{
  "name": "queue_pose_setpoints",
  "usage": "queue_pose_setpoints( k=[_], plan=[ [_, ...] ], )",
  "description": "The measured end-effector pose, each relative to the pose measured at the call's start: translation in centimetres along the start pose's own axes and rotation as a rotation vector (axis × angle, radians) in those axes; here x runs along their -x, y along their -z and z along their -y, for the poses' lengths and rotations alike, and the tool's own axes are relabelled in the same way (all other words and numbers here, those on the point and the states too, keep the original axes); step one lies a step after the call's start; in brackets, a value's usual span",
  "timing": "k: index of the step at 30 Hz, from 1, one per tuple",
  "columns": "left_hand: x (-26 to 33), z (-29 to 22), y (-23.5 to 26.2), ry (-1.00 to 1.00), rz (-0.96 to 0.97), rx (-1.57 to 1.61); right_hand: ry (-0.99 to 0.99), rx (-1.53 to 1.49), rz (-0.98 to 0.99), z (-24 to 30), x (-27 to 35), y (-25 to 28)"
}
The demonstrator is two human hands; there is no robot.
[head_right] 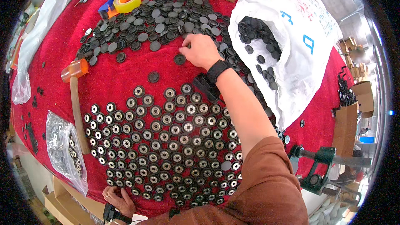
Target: Assembling small metal discs into black plastic housings at a workshop table.
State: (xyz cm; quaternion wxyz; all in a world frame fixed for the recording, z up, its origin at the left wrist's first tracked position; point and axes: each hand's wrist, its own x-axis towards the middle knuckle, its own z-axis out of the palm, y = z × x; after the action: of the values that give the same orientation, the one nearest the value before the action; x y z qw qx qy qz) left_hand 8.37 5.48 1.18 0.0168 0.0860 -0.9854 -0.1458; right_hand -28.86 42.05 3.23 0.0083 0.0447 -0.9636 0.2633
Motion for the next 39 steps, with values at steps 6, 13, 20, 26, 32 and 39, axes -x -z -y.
queue_pose_setpoints(
  k=[6, 13, 20, 26, 32, 39],
  plan=[
    [-0.2, -1.0, 0.4, -0.021, -0.053, -0.037, 0.059, 0.172, 0.184, 1.7, 2.6, -0.9],
    [-0.5, -0.5, -0.2, -0.137, -0.173, -0.097, -0.337, -1.433, 0.316, -1.6, 3.2, 1.2],
    [-0.6, -0.6, 0.1, -0.151, -0.185, -0.110, -0.505, -1.098, -0.143, -2.9, 0.8, 4.7],
    [-0.8, -0.8, -0.1, -0.172, -0.174, -0.119, -0.030, -0.057, -0.217, -0.2, -3.7, -2.2],
    [-0.5, -0.4, -0.3, -0.186, -0.186, -0.116, 0.102, -0.041, 0.114, 8.1, -1.0, -4.9],
    [-0.4, -0.4, 0.1, -0.157, -0.165, -0.120, -0.024, 0.014, -0.072, 2.6, 0.6, -0.9]
  ],
)
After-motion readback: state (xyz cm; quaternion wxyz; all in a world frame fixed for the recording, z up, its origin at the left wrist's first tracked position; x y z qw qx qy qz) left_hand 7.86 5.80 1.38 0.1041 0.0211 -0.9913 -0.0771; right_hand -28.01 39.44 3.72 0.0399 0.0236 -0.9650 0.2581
